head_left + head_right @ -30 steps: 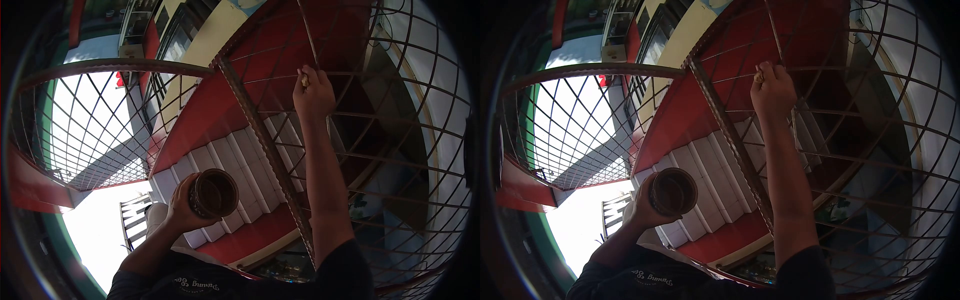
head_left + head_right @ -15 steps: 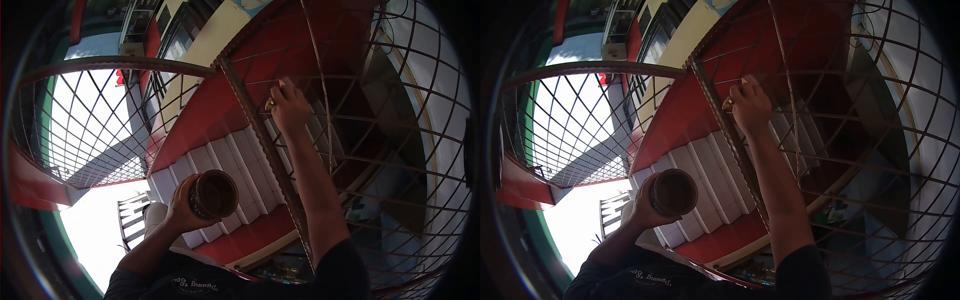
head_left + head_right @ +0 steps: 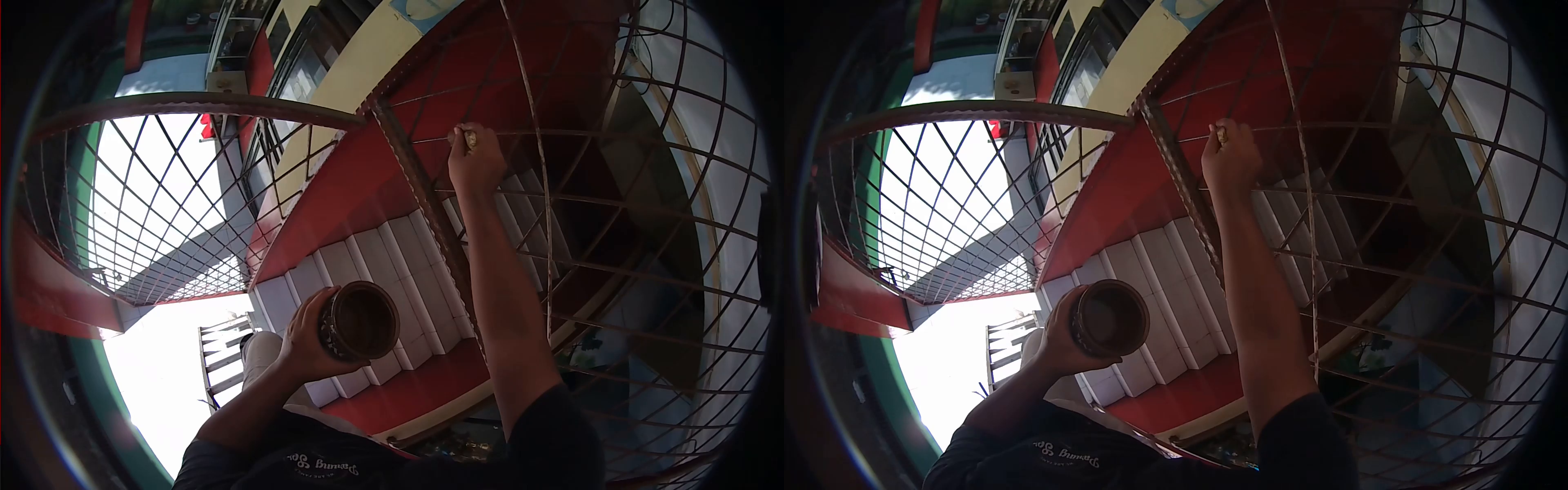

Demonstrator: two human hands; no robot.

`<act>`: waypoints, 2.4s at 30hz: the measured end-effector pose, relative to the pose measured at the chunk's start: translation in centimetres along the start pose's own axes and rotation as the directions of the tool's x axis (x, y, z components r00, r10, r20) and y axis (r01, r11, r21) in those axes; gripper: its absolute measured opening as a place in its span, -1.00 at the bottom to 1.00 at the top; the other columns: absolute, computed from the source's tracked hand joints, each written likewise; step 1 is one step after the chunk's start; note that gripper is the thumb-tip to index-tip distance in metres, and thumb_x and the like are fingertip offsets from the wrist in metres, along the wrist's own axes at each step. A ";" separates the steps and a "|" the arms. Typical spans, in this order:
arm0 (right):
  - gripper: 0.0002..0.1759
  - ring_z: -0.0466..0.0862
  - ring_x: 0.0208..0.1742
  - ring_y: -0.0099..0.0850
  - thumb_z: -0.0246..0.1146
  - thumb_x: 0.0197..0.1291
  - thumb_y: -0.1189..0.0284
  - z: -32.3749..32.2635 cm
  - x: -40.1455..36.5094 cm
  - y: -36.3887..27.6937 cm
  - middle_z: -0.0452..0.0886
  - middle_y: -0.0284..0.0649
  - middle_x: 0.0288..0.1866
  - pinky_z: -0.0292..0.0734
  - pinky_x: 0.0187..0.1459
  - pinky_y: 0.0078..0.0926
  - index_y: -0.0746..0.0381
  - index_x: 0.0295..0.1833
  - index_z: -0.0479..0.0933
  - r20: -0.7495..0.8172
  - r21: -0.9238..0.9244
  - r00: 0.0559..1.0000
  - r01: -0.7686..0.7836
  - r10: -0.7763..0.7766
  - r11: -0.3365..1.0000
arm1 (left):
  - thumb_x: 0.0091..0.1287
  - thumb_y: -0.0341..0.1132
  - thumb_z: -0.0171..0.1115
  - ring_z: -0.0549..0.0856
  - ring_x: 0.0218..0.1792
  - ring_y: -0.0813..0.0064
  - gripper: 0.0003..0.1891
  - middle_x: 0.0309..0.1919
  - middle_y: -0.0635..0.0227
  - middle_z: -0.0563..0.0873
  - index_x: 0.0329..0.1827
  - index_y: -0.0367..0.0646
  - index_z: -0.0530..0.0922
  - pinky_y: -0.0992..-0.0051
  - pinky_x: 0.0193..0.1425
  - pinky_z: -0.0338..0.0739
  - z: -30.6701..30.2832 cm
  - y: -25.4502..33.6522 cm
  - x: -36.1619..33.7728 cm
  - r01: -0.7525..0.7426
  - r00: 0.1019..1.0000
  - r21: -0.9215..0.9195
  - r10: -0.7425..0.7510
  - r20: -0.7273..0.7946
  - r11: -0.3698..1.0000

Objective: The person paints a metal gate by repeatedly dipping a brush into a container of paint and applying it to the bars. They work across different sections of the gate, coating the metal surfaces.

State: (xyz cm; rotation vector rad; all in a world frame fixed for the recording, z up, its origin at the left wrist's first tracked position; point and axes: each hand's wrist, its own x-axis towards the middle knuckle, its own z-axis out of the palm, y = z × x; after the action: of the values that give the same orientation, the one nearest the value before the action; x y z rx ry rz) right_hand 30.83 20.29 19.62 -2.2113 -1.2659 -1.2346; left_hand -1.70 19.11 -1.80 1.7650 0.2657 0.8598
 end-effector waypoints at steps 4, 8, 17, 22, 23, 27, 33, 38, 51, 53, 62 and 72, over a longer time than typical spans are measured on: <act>-0.88 0.75 -0.23 -0.27 0.41 0.24 0.39 -3.6 2.1 1.2 0.70 -0.28 -0.23 0.65 -0.23 -0.29 0.14 -0.14 0.66 -0.053 0.264 0.992 0.126 -0.116 0.956 | -0.32 0.09 0.77 0.55 0.34 0.01 0.23 0.30 0.04 0.52 0.48 -0.12 0.28 0.04 0.41 0.46 -0.2 -0.3 -0.1 0.003 1.000 -0.036 -0.004 -0.022 0.999; -0.84 0.75 -0.23 -0.31 0.45 0.16 0.47 -2.0 -3.0 3.0 0.71 -0.32 -0.26 0.65 -0.24 -0.33 0.12 -0.13 0.69 0.191 0.178 0.793 0.551 -0.578 0.815 | -0.31 0.09 0.76 0.54 0.36 0.01 0.23 0.31 0.05 0.51 0.48 -0.13 0.27 0.03 0.42 0.45 0.0 -0.3 0.3 0.011 1.000 -0.059 -0.010 0.001 0.998; -0.77 0.74 -0.30 -0.28 0.46 0.14 0.46 -3.2 -0.9 3.5 0.70 -0.33 -0.32 0.65 -0.30 -0.32 0.06 -0.06 0.72 0.146 0.255 0.890 0.387 -0.431 0.886 | -0.29 0.10 0.75 0.52 0.38 0.01 0.23 0.33 0.05 0.50 0.50 -0.12 0.26 0.01 0.44 0.41 -0.1 -0.3 0.1 0.006 1.000 -0.057 -0.005 0.030 0.998; -0.85 0.80 -0.19 -0.31 0.46 0.15 0.52 -3.6 -1.5 3.2 0.78 -0.23 -0.20 0.70 -0.21 -0.40 0.16 -0.14 0.73 0.500 0.401 0.798 0.132 -0.337 0.907 | -0.30 0.09 0.76 0.54 0.36 0.01 0.24 0.32 0.05 0.52 0.49 -0.12 0.26 0.01 0.43 0.43 -0.6 -0.3 0.0 -0.016 1.000 -0.063 0.015 -0.014 0.998; -0.87 0.80 -0.18 -0.32 0.46 0.16 0.52 -3.8 -1.2 3.2 0.78 -0.21 -0.19 0.70 -0.20 -0.40 0.18 -0.16 0.73 0.554 0.438 0.794 -0.023 -0.250 0.899 | -0.31 0.09 0.77 0.54 0.36 0.01 0.24 0.32 0.05 0.52 0.49 -0.12 0.26 0.01 0.43 0.43 -0.5 -0.2 0.0 -0.014 1.000 -0.061 0.013 -0.016 0.998; -0.87 0.80 -0.17 -0.30 0.48 0.14 0.50 -3.2 -0.6 3.7 0.78 -0.21 -0.22 0.70 -0.17 -0.38 0.19 -0.17 0.74 0.406 0.339 0.887 0.076 -0.219 0.938 | -0.31 0.09 0.77 0.54 0.36 0.01 0.24 0.33 0.05 0.51 0.50 -0.12 0.25 0.01 0.42 0.43 -0.2 -0.4 0.1 -0.025 1.000 -0.069 0.024 -0.015 0.997; -0.86 0.79 -0.17 -0.27 0.48 0.15 0.38 -3.0 -1.5 2.9 0.79 -0.23 -0.21 0.69 -0.16 -0.32 0.12 -0.17 0.76 0.586 0.197 0.780 0.126 -0.220 0.972 | -0.30 0.09 0.76 0.53 0.36 -0.01 0.25 0.34 0.05 0.50 0.50 -0.12 0.24 -0.01 0.43 0.42 -0.3 -0.2 -0.3 -0.008 1.000 -0.057 0.008 0.009 0.998; -0.90 0.79 -0.21 -0.22 0.47 0.16 0.35 -3.3 0.3 1.2 0.78 -0.22 -0.25 0.68 -0.17 -0.27 0.09 -0.21 0.77 0.516 0.215 0.829 0.119 -0.216 0.969 | -0.29 0.10 0.76 0.52 0.38 -0.01 0.24 0.34 0.05 0.50 0.50 -0.11 0.24 -0.01 0.44 0.41 -0.1 -0.1 0.0 -0.024 1.000 -0.073 0.024 -0.002 0.997; -0.91 0.78 -0.22 -0.23 0.44 0.20 0.38 -3.3 0.2 1.6 0.77 -0.24 -0.27 0.68 -0.17 -0.27 0.14 -0.21 0.73 0.306 0.143 0.941 0.101 -0.141 0.985 | -0.30 0.11 0.76 0.55 0.35 -0.02 0.24 0.34 0.04 0.51 0.50 -0.12 0.24 0.00 0.42 0.43 -0.6 -0.2 0.0 -0.028 1.000 -0.050 0.027 -0.011 0.998; -0.91 0.78 -0.23 -0.23 0.44 0.20 0.38 -4.4 1.2 1.2 0.77 -0.24 -0.26 0.69 -0.18 -0.28 0.14 -0.21 0.73 0.394 0.259 0.901 0.083 -0.184 0.962 | -0.30 0.10 0.76 0.56 0.34 -0.01 0.24 0.33 0.05 0.51 0.49 -0.12 0.25 0.00 0.41 0.44 -0.5 -0.2 -0.2 -0.050 0.998 -0.052 0.049 -0.031 0.997; -0.93 0.78 -0.24 -0.25 0.40 0.22 0.38 -4.8 1.0 2.4 0.77 -0.30 -0.19 0.69 -0.26 -0.33 0.05 -0.18 0.73 0.318 0.154 0.886 0.302 -0.336 0.941 | -0.30 0.09 0.76 0.57 0.33 0.00 0.23 0.32 0.06 0.52 0.49 -0.13 0.26 0.02 0.40 0.46 -0.1 0.4 -0.2 -0.067 0.998 -0.050 0.067 -0.011 0.996; -0.88 0.76 -0.30 -0.21 0.41 0.19 0.36 2.0 -0.7 -2.1 0.72 -0.27 -0.30 0.69 -0.31 -0.25 0.05 -0.16 0.69 0.119 0.152 0.930 0.329 -0.348 0.932 | -0.30 0.10 0.76 0.54 0.36 0.00 0.25 0.34 0.06 0.51 0.50 -0.12 0.23 -0.01 0.41 0.44 0.0 0.4 0.0 -0.051 0.998 -0.033 0.052 0.038 0.998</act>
State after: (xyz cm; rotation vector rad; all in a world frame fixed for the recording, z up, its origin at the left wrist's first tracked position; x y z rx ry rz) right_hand 30.08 22.35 17.60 -2.0785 -1.7944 -1.0804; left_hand -1.86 18.96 -1.44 1.7627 0.1810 0.8613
